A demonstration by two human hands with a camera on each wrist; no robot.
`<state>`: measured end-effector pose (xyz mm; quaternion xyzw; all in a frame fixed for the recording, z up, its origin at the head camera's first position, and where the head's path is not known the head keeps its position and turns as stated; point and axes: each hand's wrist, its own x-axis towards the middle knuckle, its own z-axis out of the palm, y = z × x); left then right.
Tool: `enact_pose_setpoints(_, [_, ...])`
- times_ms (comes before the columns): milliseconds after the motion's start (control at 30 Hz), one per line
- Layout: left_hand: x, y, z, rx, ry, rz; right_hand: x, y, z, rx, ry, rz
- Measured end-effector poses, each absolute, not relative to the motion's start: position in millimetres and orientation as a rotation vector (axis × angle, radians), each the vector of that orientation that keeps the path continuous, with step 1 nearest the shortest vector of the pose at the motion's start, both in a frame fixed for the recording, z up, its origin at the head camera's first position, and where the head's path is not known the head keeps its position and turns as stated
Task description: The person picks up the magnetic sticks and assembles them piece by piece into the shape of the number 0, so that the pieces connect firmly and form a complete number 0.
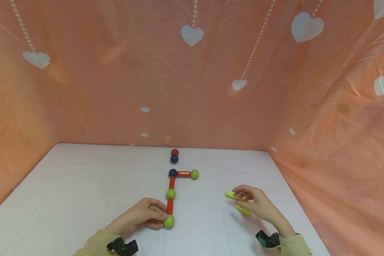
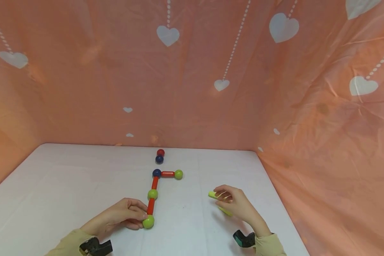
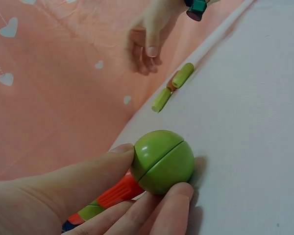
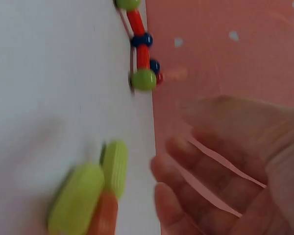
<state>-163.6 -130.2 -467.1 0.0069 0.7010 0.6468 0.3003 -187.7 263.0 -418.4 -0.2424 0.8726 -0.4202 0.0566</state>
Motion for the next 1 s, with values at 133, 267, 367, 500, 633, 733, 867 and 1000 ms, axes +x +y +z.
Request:
enact_pose_setpoints(133, [-162.3, -130.3, -466.7, 0.015, 1.869, 1.711, -182.8, 285.6, -421.7, -0.691, 2.684, -1.196])
enact_pose_setpoints(267, [-161.7, -130.8, -466.6, 0.004, 1.878, 1.697, -178.5, 295.9, -427.2, -0.656, 2.673, -1.174])
enact_pose_setpoints(367, [-161.9, -131.1, -466.3, 0.009, 1.871, 1.702, -176.7, 298.1, -430.7, -0.632, 2.688, -1.149])
enact_pose_setpoints(500, [-162.7, -131.3, -465.1, 0.028, 1.861, 1.711, -175.1, 296.8, -434.0, -0.652, 2.744, -1.108])
enact_pose_setpoints(633, [-162.7, -131.1, -464.0, 0.032, 1.855, 1.716, -174.7, 293.3, -437.8, -0.684, 2.774, -1.078])
enact_pose_setpoints(733, [-162.7, -131.0, -464.1, 0.031, 1.849, 1.722, -174.4, 290.8, -440.6, -0.708, 2.778, -1.052])
enact_pose_setpoints(867, [-163.1, -131.3, -465.3, 0.034, 1.847, 1.723, -173.5, 287.5, -443.1, -0.744, 2.768, -1.019])
enact_pose_setpoints(1000, [-163.6, -130.7, -466.4, 0.033, 1.851, 1.717, -172.7, 283.4, -444.5, -0.751, 2.765, -0.993])
